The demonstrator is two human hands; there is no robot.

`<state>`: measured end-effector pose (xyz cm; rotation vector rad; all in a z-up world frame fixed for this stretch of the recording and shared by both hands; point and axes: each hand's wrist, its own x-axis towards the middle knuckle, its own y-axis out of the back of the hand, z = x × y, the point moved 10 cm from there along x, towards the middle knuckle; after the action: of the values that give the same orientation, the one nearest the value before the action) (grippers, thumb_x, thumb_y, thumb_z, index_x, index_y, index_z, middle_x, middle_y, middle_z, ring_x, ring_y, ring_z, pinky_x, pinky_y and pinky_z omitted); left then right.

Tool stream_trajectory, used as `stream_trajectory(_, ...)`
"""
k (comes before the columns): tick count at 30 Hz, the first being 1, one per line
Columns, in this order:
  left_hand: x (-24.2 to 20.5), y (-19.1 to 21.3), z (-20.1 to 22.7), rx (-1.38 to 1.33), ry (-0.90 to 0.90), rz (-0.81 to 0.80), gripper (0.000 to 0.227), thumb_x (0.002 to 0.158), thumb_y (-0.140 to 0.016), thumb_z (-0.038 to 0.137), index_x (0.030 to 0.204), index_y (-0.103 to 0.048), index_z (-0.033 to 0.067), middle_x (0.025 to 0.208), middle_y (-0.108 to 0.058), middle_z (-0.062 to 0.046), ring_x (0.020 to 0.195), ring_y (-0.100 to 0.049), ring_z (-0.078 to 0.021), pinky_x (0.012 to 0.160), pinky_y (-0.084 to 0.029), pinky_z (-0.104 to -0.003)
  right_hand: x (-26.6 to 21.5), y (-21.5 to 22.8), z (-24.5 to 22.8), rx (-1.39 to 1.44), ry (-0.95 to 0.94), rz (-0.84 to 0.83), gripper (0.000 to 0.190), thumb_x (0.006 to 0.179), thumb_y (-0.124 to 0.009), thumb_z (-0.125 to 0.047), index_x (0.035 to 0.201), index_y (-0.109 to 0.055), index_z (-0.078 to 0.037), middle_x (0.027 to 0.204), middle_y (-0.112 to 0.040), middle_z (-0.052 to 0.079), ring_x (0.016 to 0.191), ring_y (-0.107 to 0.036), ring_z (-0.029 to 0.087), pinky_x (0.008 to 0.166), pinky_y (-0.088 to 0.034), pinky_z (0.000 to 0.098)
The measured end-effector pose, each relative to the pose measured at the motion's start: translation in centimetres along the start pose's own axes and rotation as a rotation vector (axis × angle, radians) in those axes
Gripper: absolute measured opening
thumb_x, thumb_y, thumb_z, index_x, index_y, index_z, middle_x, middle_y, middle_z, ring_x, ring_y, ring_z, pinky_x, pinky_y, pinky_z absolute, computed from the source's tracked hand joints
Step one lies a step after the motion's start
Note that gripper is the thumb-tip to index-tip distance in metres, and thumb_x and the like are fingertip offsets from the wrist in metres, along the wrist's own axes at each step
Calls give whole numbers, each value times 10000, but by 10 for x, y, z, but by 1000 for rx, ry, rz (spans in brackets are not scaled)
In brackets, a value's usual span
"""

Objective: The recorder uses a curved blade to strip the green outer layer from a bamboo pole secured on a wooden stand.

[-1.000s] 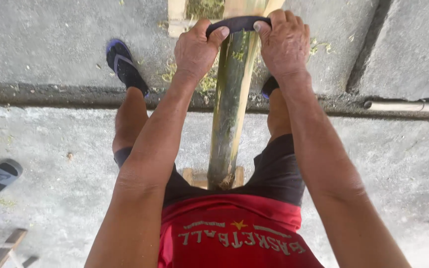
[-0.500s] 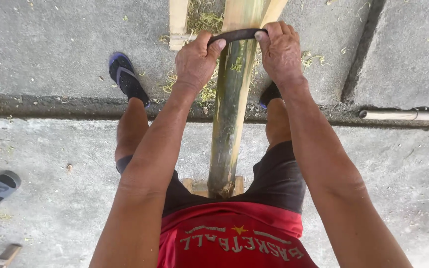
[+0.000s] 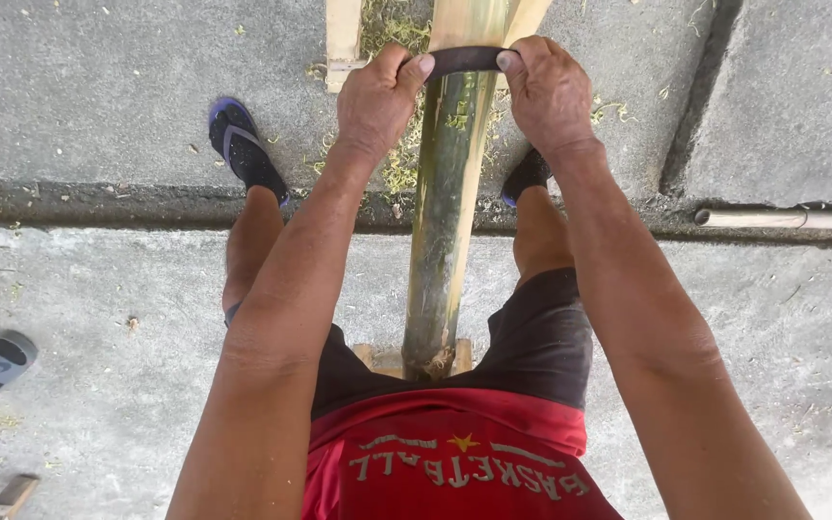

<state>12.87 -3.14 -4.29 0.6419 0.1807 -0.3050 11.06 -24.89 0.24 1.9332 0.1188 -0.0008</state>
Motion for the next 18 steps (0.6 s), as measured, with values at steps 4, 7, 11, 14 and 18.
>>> stream_trajectory(4,6,14,13,79,-63,80,392,1007,-600,544,948,-676,163,606,-618,22,513,-575,-107,473,-479,-334,0,0,3,12,-53,2,379,1147,-484,-416,1032,-635,-87,868,-665,83,726,-663,216,631,-558,426)
stream_trajectory(7,-4,23,27,159,-146,140,379,970,-676,531,950,-693,153,603,-651,4,540,-643,-141,512,-511,-386,-8,-9,6,-36,-3,42,344,1169,-502,-393,1035,-629,-103,870,-670,82,716,-659,229,624,-548,437)
stream_trajectory(11,-40,7,18,145,15,-7,363,988,-654,521,962,-681,160,642,-675,-24,577,-674,-179,567,-530,-415,-44,-29,9,-30,-132,-109,331,1180,-495,-388,1026,-603,-116,848,-653,82,678,-639,230,554,-537,412)
stream_trajectory(14,-54,2,9,147,47,0,364,977,-649,531,953,-683,169,635,-666,-12,586,-662,-170,572,-526,-422,-60,-21,1,13,-166,-94,321,1149,-512,-395,1010,-614,-125,833,-665,70,671,-649,212,551,-536,403)
stream_trajectory(18,-46,5,11,178,4,53,354,963,-673,540,931,-703,189,609,-624,19,566,-611,-140,552,-496,-414,-52,-11,0,0,-97,-28,322,1133,-539,-409,1006,-640,-131,806,-680,68,692,-661,229,606,-530,432)
